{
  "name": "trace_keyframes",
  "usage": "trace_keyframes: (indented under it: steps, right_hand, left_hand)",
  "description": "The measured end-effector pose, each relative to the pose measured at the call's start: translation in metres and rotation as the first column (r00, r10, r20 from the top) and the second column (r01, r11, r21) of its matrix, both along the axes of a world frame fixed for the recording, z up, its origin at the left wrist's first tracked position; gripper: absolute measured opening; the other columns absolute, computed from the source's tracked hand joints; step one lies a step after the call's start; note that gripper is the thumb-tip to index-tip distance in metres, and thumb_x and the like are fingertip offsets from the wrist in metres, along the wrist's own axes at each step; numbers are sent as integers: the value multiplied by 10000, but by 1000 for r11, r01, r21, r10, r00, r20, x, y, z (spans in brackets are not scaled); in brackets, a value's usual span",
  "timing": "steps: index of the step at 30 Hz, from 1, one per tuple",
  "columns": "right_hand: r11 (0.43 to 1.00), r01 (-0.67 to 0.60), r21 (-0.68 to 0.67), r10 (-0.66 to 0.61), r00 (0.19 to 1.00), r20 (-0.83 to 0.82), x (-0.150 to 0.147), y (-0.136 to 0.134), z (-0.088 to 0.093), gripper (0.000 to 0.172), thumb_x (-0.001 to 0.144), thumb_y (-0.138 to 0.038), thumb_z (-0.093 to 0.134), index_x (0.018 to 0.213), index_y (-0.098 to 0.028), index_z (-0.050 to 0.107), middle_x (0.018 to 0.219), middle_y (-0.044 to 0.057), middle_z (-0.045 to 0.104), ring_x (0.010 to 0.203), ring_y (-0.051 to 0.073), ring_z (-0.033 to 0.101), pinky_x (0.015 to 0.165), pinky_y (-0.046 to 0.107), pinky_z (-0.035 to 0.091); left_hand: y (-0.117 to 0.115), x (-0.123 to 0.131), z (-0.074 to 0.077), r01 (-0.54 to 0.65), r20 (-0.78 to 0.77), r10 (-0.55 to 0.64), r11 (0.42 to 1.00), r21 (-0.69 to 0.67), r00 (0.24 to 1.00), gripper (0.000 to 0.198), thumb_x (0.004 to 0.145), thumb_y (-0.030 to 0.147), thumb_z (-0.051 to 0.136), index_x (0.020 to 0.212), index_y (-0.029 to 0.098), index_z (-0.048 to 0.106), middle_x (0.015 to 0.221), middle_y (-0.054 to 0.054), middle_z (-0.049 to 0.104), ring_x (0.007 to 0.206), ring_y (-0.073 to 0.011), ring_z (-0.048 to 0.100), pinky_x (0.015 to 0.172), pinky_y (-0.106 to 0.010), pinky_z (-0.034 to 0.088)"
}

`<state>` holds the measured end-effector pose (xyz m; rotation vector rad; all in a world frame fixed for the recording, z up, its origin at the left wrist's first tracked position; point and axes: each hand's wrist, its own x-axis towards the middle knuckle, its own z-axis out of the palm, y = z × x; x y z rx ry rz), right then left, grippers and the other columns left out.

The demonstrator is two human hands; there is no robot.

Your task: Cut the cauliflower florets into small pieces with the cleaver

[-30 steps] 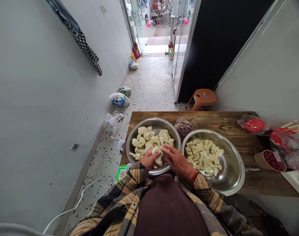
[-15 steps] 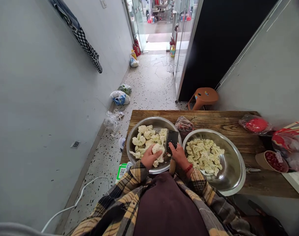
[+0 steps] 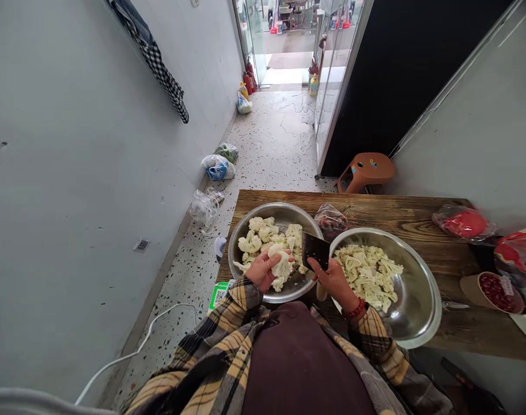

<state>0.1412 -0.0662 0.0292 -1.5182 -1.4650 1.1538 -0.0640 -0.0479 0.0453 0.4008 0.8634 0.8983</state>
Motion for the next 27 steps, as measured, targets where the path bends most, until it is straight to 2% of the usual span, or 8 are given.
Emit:
trace_keyframes:
  steps: [3, 6, 9, 11, 15, 20, 27]
  right_hand:
    - [979, -50, 198, 26, 993, 119, 1, -3, 12, 322, 869, -464, 510, 768, -180, 626, 695, 38, 655, 647, 183, 617, 609, 290, 498]
    - [941, -106, 320, 44, 980, 194, 3, -6, 21, 264, 898, -384, 489, 888, -175, 651, 870, 75, 683, 808, 214, 632, 727, 337, 509]
    - [908, -160, 388, 66, 967, 246, 8, -10, 28, 236, 916, -316, 469, 986, -195, 659, 977, 84, 683, 920, 226, 623, 810, 371, 507]
    - [886, -185, 425, 71, 960, 270, 11, -14, 31, 238, 920, -291, 471, 1062, -224, 650, 1030, 71, 680, 963, 219, 616, 849, 382, 503]
    - [858, -190, 477, 55, 958, 282, 15, -21, 33, 281, 930, -262, 460, 1169, -247, 607, 1052, 65, 683, 974, 213, 623, 865, 395, 506]
    - [849, -204, 487, 66, 956, 285, 16, -29, 34, 321, 933, -249, 449, 1237, -248, 554, 1130, 78, 661, 1045, 226, 608, 898, 416, 498]
    - [870, -214, 444, 89, 954, 286, 23, -35, 31, 318, 936, -280, 441, 1235, -231, 539, 1110, 90, 660, 1045, 237, 605, 894, 419, 502]
  left_hand:
    - [-2, 4, 5, 75, 14, -75, 997, -15, 997, 559, 716, 335, 729, 1210, 214, 498, 1048, -84, 657, 895, -236, 666, 748, -433, 559]
    - [-3, 10, 9, 113, -36, -111, 993, 45, 993, 640, 661, 293, 774, 1222, 225, 474, 1075, -76, 626, 917, -236, 650, 699, -373, 564]
    - [-2, 15, 8, 149, -174, -122, 977, 152, 977, 646, 587, 259, 815, 1149, 174, 509, 1108, -95, 599, 926, -235, 630, 628, -277, 541]
    - [-1, 16, 7, 199, -296, -130, 955, 219, 946, 596, 602, 283, 802, 1116, 147, 533, 1061, -93, 610, 881, -212, 621, 599, -243, 517]
    - [-1, 20, 8, 285, -461, -126, 912, 294, 878, 590, 659, 335, 748, 1178, 143, 545, 939, -53, 634, 768, -154, 578, 584, -218, 482]
    - [-2, 29, 18, 315, -519, -116, 895, 315, 847, 570, 677, 356, 723, 1176, 135, 558, 904, -46, 635, 685, -129, 541, 547, -205, 448]
    - [-4, 40, 29, 383, -545, -131, 842, 380, 828, 512, 691, 364, 717, 1146, 159, 598, 970, -63, 668, 875, -206, 589, 791, -297, 481]
